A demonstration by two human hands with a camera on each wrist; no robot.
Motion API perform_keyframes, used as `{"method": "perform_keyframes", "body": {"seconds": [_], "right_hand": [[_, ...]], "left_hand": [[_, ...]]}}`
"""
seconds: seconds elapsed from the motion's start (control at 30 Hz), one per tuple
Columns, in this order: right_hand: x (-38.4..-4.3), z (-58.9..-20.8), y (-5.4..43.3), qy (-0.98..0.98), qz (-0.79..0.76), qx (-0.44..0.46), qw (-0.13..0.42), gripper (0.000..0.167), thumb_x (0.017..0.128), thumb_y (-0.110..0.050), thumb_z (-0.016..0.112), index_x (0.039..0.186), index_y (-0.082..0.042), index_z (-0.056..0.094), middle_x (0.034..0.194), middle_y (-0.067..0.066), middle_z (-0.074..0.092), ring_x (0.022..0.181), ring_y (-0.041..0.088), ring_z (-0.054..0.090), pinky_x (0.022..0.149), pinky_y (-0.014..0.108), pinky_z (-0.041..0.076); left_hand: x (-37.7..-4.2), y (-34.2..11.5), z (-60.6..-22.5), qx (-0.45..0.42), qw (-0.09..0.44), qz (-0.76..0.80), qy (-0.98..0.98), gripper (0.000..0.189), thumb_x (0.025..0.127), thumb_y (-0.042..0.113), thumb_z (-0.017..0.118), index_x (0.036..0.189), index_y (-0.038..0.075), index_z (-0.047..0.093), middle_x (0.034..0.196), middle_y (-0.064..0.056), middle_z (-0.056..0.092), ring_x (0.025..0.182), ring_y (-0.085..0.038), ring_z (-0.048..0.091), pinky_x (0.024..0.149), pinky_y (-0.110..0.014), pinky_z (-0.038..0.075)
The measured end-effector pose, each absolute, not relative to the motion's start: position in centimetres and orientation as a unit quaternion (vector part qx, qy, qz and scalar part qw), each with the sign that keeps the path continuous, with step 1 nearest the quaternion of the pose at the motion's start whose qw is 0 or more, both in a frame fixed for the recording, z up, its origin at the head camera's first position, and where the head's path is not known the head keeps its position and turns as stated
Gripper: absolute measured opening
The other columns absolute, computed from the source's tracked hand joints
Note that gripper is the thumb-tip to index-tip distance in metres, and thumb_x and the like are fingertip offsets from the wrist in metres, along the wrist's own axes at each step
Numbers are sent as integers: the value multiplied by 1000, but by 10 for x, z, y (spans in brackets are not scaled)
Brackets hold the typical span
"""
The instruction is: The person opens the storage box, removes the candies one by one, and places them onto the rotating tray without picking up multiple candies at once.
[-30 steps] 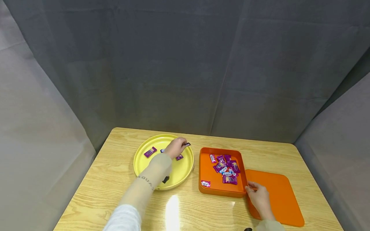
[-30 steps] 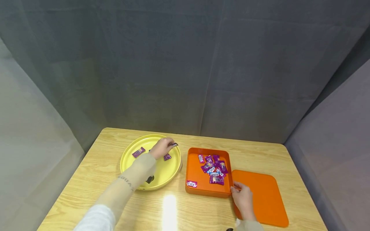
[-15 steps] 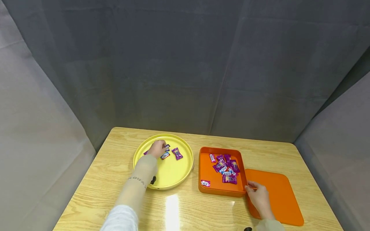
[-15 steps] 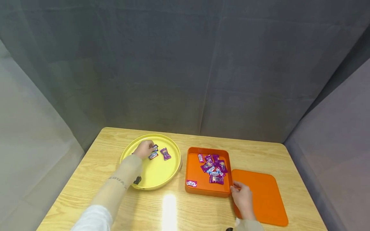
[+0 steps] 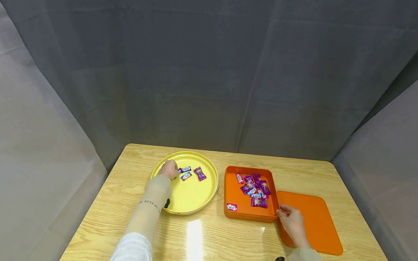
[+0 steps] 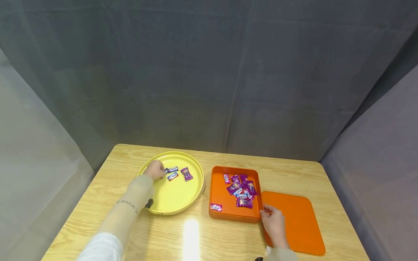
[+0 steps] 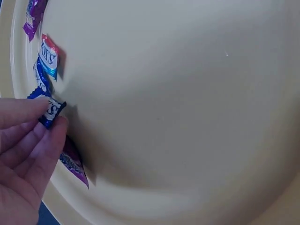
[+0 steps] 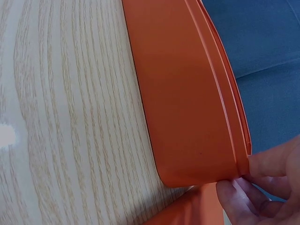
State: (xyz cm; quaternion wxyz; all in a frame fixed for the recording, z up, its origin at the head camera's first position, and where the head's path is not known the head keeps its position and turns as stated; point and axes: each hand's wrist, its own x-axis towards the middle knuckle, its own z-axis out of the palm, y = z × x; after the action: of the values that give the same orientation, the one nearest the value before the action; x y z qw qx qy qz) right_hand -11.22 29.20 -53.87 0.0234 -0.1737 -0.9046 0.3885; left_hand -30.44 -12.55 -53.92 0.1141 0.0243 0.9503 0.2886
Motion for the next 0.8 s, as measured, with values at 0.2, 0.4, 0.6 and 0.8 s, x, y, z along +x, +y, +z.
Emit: {"method": "perform_keyframes", "body": {"seconds": [0.2, 0.4, 0.6, 0.8], "right_hand": [[-112, -539, 290, -904, 391, -171, 24, 33, 86, -5, 58, 112, 14, 56, 101, 28, 62, 86, 35, 60, 65, 35, 53], [-113, -538, 289, -902, 394, -174, 19, 33, 87, -5, 58, 113, 14, 55, 103, 29, 61, 87, 36, 59, 66, 37, 53], [-113, -538, 289, -903, 389, -179, 16, 33, 87, -6, 57, 114, 13, 55, 105, 28, 60, 89, 36, 59, 67, 36, 53], [-113, -538, 289, -903, 391, -174, 17, 33, 87, -6, 57, 114, 13, 55, 104, 28, 61, 89, 36, 59, 66, 35, 53]], "left_hand": [[-301, -132, -542, -11, 142, 275, 951, 33, 77, 1, 61, 51, 11, 43, 46, 1, 40, 40, -10, 37, 37, -21, 35], [-300, -131, -540, -36, 152, 259, 953, 14, 77, 3, 64, 67, 5, 54, 62, -7, 55, 51, -17, 51, 46, -25, 45], [-300, -130, -541, -27, 139, 243, 960, 8, 78, 6, 65, 74, 3, 59, 65, -7, 57, 55, -18, 53, 49, -27, 46], [-301, -130, -544, -20, 113, 230, 966, 21, 76, 9, 70, 94, 0, 66, 83, -9, 65, 75, -21, 61, 70, -34, 51]]}}
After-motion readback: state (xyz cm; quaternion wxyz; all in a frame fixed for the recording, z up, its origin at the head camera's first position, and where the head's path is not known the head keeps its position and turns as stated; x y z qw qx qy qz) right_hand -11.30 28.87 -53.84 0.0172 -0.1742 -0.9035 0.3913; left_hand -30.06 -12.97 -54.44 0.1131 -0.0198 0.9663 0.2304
